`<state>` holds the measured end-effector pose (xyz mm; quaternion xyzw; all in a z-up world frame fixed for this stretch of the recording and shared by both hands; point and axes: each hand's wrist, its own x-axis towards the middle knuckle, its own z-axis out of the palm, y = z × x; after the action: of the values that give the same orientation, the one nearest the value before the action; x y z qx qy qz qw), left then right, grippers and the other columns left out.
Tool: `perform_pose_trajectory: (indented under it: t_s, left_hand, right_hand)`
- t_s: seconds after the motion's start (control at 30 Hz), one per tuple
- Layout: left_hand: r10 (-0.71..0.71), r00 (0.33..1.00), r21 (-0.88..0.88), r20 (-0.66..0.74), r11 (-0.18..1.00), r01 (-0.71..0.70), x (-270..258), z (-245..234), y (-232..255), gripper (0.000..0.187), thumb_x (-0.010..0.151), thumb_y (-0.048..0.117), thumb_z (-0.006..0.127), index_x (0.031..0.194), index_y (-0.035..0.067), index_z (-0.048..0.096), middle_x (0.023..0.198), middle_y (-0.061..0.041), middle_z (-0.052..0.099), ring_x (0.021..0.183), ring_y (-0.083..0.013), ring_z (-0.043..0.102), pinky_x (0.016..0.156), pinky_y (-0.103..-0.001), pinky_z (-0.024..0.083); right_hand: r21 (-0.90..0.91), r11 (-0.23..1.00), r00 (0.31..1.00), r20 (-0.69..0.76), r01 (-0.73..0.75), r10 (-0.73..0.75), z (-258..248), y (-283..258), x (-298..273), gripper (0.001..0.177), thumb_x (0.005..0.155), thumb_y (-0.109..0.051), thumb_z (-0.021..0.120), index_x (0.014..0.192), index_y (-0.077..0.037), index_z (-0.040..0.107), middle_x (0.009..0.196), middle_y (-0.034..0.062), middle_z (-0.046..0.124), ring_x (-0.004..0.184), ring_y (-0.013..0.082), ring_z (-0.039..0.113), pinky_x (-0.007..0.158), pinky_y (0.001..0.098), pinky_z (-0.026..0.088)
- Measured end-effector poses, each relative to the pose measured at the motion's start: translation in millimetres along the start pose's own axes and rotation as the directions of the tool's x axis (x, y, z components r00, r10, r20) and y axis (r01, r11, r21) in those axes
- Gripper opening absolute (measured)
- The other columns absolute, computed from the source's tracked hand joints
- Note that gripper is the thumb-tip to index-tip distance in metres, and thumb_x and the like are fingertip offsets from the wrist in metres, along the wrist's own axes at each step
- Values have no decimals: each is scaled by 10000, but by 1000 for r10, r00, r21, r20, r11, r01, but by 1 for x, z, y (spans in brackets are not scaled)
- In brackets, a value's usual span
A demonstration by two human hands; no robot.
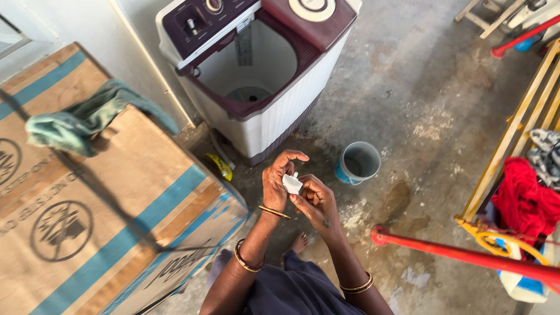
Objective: The person removes a small lint filter from a washing machine, takes it to an outdoor tap to rinse it under running water, and then reinserts the filter back into its slot inside the washing machine.
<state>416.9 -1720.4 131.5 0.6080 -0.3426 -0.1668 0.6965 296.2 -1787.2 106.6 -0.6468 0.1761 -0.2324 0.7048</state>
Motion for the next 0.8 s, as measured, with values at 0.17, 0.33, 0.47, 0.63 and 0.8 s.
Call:
perform_pose_trajectory:
  t_s: [0.17, 0.33, 0.47, 0.63, 0.8]
  left_hand:
    - [50, 999, 83, -17, 995, -49, 27, 26, -12, 454, 981, 452, 369, 1070, 174, 716, 583, 48, 333, 521, -57, 381, 513, -276, 276]
    - [0, 1000, 281, -20, 960, 6, 39, 45, -16, 408, 910, 463, 494, 1039, 160, 736, 581, 18, 373, 517, -93, 433, 504, -298, 318]
    - [31, 999, 228, 8, 973, -32, 45, 53, -13, 545, 969, 576, 385, 1038, 155, 725, 604, 35, 486, 535, -75, 514, 505, -289, 352]
    - [46, 995, 94, 84, 994, -54, 57, 64, -18, 893, 978, 779, 147, 1147, 113, 718, 648, -9, 511, 538, -85, 470, 523, -277, 318]
    - [78, 988, -85, 132, 994, -67, 69, 75, -12, 936, 1001, 806, 151, 1173, 59, 688, 1034, -59, 698, 652, -128, 577, 592, -300, 432]
  right_hand:
    - [15, 997, 996, 26, 80, -81, -40, 8, 22, 85, 934, 11, 688, 982, 47, 628, 998, 57, 612, 668, 39, 543, 527, 226, 461]
    - [49, 998, 999, -20, -42, 43, -54, 20, 33, 144, 980, -28, 712, 1072, 36, 622, 741, 86, 582, 536, 30, 477, 474, 204, 369]
    - [296, 955, 999, 40, -28, 18, -64, 10, 42, 310, 901, -71, 716, 1150, -2, 543, 878, 75, 648, 479, 7, 440, 386, 184, 302]
    - [610, 775, 981, 183, -163, 63, -78, 1, 55, 461, 919, -89, 756, 1264, -64, 451, 936, 88, 627, 426, 17, 421, 379, 199, 341]
    - [795, 511, 932, 360, -326, 35, -90, -9, 61, 667, 897, -171, 767, 1429, -130, 368, 1134, 59, 652, 374, 25, 415, 343, 182, 359]
